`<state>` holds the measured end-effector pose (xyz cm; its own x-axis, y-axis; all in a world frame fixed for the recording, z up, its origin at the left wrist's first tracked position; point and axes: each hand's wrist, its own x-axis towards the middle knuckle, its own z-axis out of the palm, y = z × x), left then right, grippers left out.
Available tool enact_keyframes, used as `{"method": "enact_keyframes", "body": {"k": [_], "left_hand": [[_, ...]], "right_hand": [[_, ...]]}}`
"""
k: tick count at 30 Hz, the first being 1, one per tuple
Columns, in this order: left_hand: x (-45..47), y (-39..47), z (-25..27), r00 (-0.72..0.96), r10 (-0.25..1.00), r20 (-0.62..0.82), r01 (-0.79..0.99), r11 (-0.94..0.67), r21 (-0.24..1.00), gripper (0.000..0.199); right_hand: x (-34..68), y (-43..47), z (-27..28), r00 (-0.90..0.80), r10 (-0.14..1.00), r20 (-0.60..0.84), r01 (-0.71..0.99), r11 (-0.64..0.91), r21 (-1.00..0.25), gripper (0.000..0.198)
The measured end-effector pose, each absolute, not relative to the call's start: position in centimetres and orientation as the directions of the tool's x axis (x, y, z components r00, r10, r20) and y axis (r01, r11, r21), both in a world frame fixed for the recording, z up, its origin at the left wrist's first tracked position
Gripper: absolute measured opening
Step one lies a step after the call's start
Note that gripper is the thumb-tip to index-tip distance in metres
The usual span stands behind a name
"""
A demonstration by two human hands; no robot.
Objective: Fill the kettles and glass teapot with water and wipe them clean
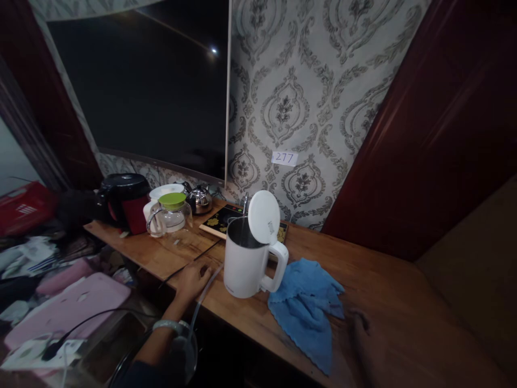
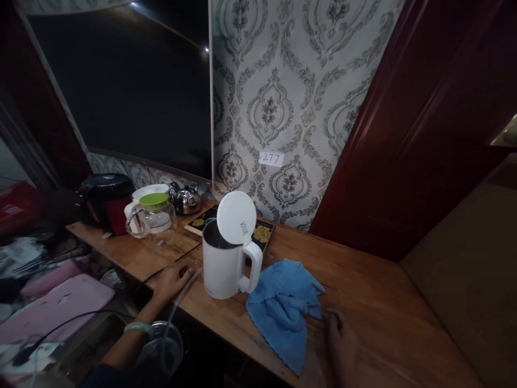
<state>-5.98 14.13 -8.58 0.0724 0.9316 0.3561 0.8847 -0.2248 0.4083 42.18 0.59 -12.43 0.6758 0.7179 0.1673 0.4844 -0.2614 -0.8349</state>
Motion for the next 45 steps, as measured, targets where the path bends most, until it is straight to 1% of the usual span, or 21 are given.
{"method": "enact_keyframes", "body": {"k": [6, 10, 14, 18, 23, 28, 34, 39, 45], "left_hand": [[-6.08, 14.13, -8.59, 0.108, 0.922, 0.371, 0.854, -0.277, 0.441, 0.030], [-5.96, 14.05, -8.41, 0.083, 0.931, 0.356, 0.870, -0.242, 0.430, 0.027], [-5.81, 13.92, -8.27, 0.064, 0.940, 0.334, 0.888, -0.206, 0.411, 0.026], [-5.78, 13.89, -8.25, 0.061, 0.946, 0.319, 0.886, -0.198, 0.419, 0.028], [-5.78, 13.89, -8.14, 0.081, 0.940, 0.333, 0.879, -0.225, 0.420, 0.027], [-5.68, 13.85, -7.96, 0.072, 0.940, 0.333, 0.885, -0.214, 0.413, 0.027], [-5.68, 13.81, -7.94, 0.072, 0.941, 0.330, 0.888, -0.212, 0.409, 0.027], [-5.74, 13.80, -8.08, 0.072, 0.935, 0.346, 0.895, -0.214, 0.391, 0.027], [-5.78, 13.96, -8.14, 0.078, 0.940, 0.333, 0.896, -0.212, 0.389, 0.028]], "right_hand": [[42.27, 0.65, -12.86, 0.667, 0.716, 0.204, 0.496, -0.223, -0.839, 0.043], [42.32, 0.62, -12.80, 0.682, 0.712, 0.168, 0.492, -0.276, -0.825, 0.046], [42.31, 0.69, -12.55, 0.691, 0.701, 0.176, 0.482, -0.266, -0.834, 0.046], [42.11, 0.74, -12.27, 0.698, 0.699, 0.154, 0.480, -0.298, -0.825, 0.049], [41.89, 0.66, -12.01, 0.689, 0.704, 0.174, 0.467, -0.247, -0.849, 0.045], [41.86, 0.52, -11.90, 0.696, 0.707, 0.127, 0.470, -0.315, -0.824, 0.047], [42.06, 0.64, -12.28, 0.680, 0.713, 0.172, 0.467, -0.239, -0.851, 0.044], [41.98, 0.58, -12.38, 0.695, 0.699, 0.168, 0.473, -0.268, -0.839, 0.046], [41.90, 0.45, -12.09, 0.672, 0.716, 0.190, 0.493, -0.241, -0.836, 0.044]]}}
